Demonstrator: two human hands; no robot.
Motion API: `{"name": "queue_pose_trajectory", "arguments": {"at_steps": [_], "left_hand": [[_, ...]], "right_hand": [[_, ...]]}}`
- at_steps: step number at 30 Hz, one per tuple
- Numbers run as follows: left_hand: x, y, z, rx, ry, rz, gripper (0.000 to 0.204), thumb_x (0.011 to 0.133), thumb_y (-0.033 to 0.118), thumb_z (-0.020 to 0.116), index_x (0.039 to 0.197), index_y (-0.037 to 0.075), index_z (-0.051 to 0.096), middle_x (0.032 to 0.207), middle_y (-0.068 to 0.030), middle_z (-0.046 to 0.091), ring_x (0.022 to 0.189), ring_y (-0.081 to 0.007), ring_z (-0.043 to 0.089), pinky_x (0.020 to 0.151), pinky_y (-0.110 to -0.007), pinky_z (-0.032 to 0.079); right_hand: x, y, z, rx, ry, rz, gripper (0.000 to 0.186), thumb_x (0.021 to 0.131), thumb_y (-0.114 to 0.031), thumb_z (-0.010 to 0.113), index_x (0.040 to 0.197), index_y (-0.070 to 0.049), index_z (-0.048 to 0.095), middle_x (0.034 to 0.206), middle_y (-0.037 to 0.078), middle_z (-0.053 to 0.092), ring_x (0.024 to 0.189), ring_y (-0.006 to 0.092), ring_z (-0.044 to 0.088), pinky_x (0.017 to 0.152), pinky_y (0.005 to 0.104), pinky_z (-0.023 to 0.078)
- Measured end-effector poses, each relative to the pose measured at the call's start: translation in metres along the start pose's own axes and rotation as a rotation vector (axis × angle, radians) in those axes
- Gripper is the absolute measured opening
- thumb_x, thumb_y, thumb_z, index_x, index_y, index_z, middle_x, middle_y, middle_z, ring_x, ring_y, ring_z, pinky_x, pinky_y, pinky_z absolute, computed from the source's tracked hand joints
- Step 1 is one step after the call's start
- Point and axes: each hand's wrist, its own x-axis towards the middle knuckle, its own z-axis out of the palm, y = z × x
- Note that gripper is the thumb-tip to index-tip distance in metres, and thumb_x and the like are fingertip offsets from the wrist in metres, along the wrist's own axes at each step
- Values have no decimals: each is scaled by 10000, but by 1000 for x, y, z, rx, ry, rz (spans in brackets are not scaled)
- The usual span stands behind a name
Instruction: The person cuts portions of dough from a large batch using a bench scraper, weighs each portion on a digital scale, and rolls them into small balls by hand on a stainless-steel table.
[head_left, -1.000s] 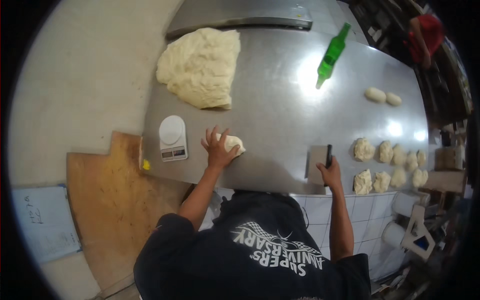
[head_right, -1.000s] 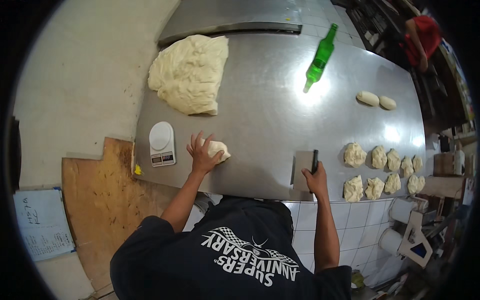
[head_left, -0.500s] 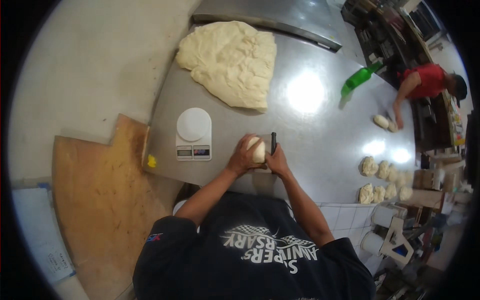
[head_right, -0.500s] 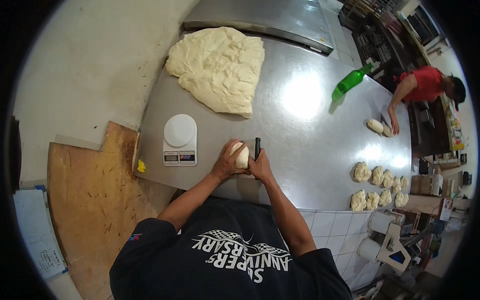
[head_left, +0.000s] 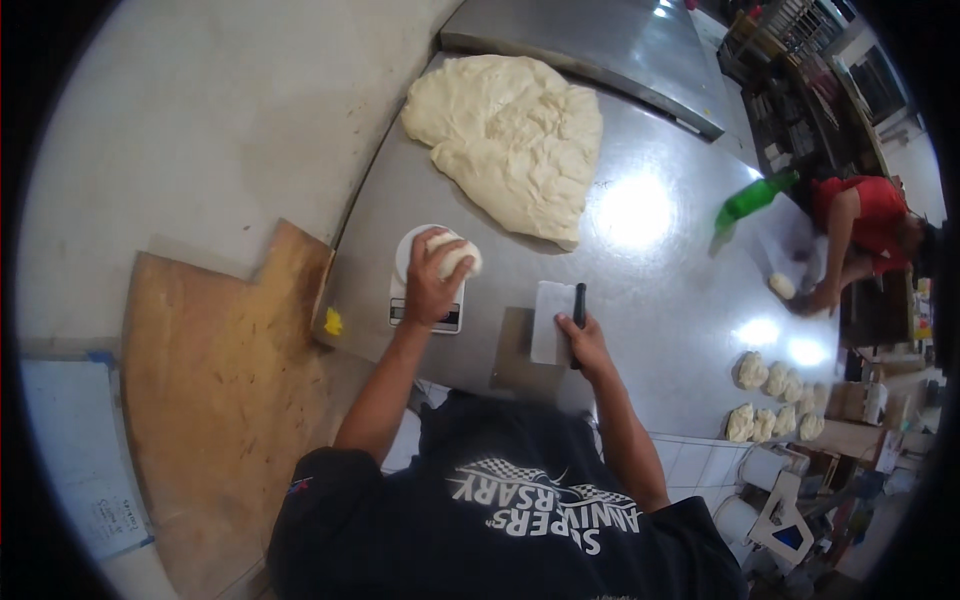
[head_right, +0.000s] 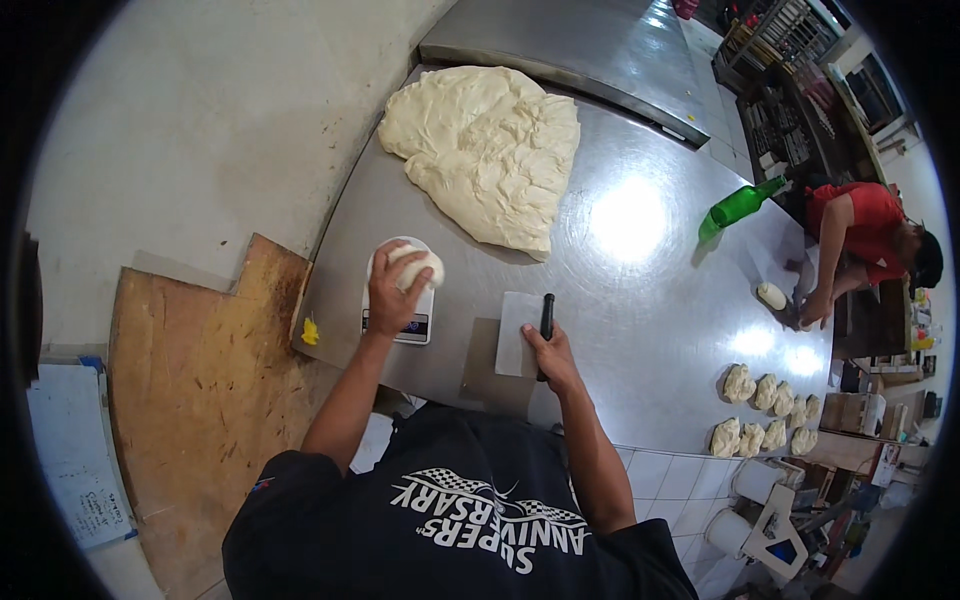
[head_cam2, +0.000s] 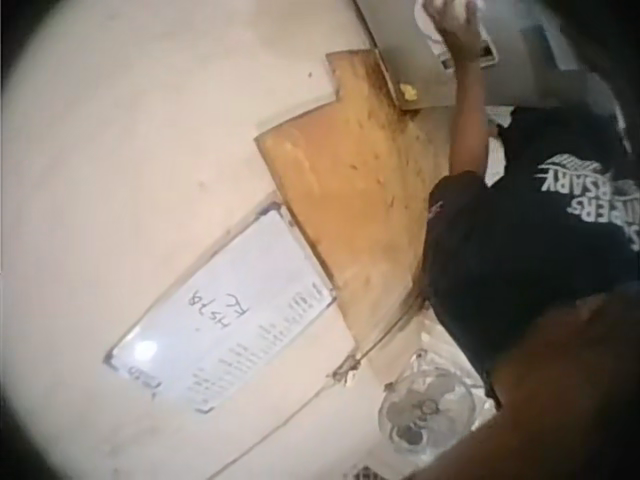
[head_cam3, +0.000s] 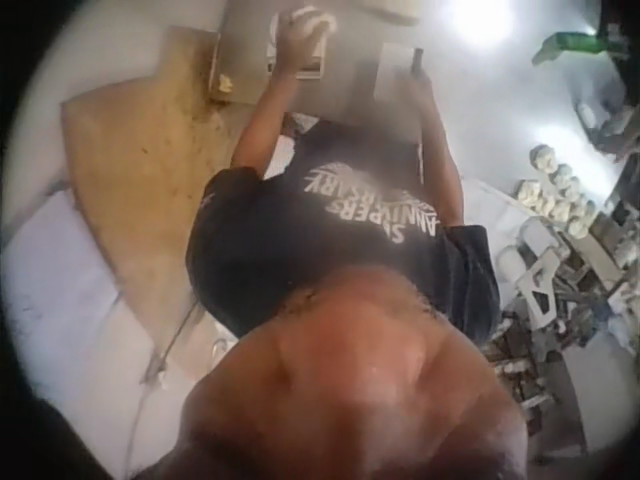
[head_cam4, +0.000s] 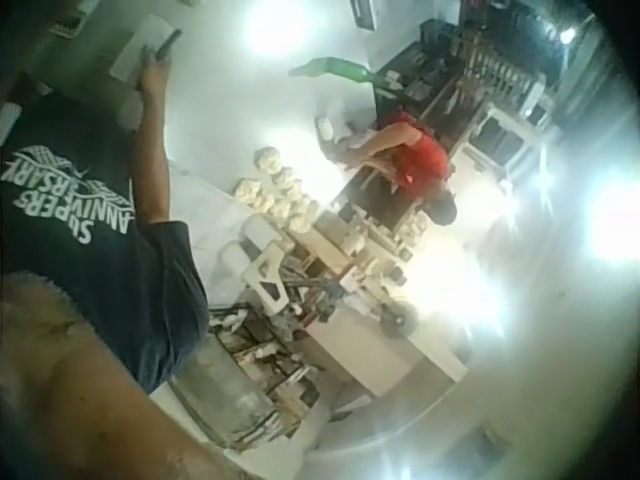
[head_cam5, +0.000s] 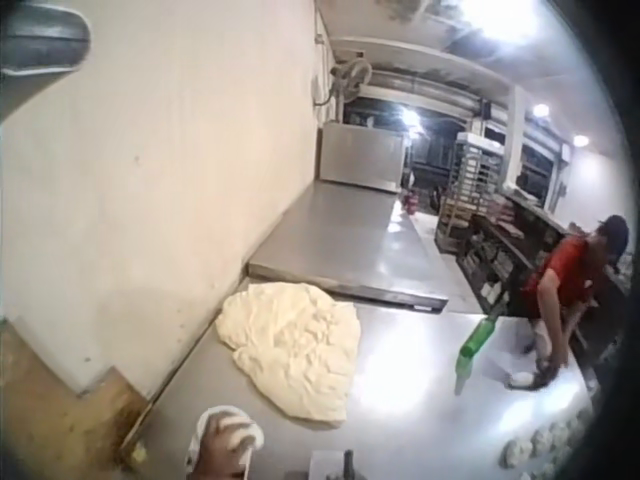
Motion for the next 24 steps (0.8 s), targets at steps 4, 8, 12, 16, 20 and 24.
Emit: {"name": "queue_pose_trajectory", "arguments": {"at_steps": [4,8,12,16,20,24], "left_hand": [[-2,-60,-8,338,-202,-67,580,1045,352,557,1557,98,458,1566,-171,455,1454,-375,352,1223,-509,224],[2,-28,-12,659,-331,-288,639,1081,472,462,1585,80,428,1598,-162,461,1510,-401,287,1238,-499,218],[22,-29,-50,203,-97,-307,673,1106,534,365,1539,34,489,1528,-192,543,1489,-378,355,1244,-445,241],[44,-3,-71,-225,125,-373,607,1110,479,450,1421,-19,601,1435,-178,624,1350,-298,553,1171,-382,381],[57,0,-69,-260,127,-333,389,1073,256,603,1365,1,642,1356,-98,664,1289,-202,594,1101,-343,462],[99,-9,-52,-355,53,-320,346,1006,164,714,1309,0,674,1297,-97,698,1229,-183,634,1059,-344,495]], "right_hand": [[-6,11,-20,23,2,29,430,989,-296,731,1269,2,599,1050,86,700,922,167,663,821,337,544],[-13,32,-47,96,52,51,413,988,-277,727,1271,-4,602,1060,87,702,935,174,667,834,346,545],[-20,51,-60,131,65,150,405,982,-251,726,1286,-11,609,1082,85,709,957,187,678,859,354,548],[-17,46,-73,107,41,162,417,977,-234,728,1302,-7,598,1094,101,714,967,197,687,866,353,554],[-5,21,-71,65,54,149,432,954,-220,752,1294,-7,592,1075,106,711,956,201,692,845,364,565],[26,-18,-69,15,95,40,417,933,-189,760,1262,-1,588,1059,112,709,912,207,701,795,362,580]]}}
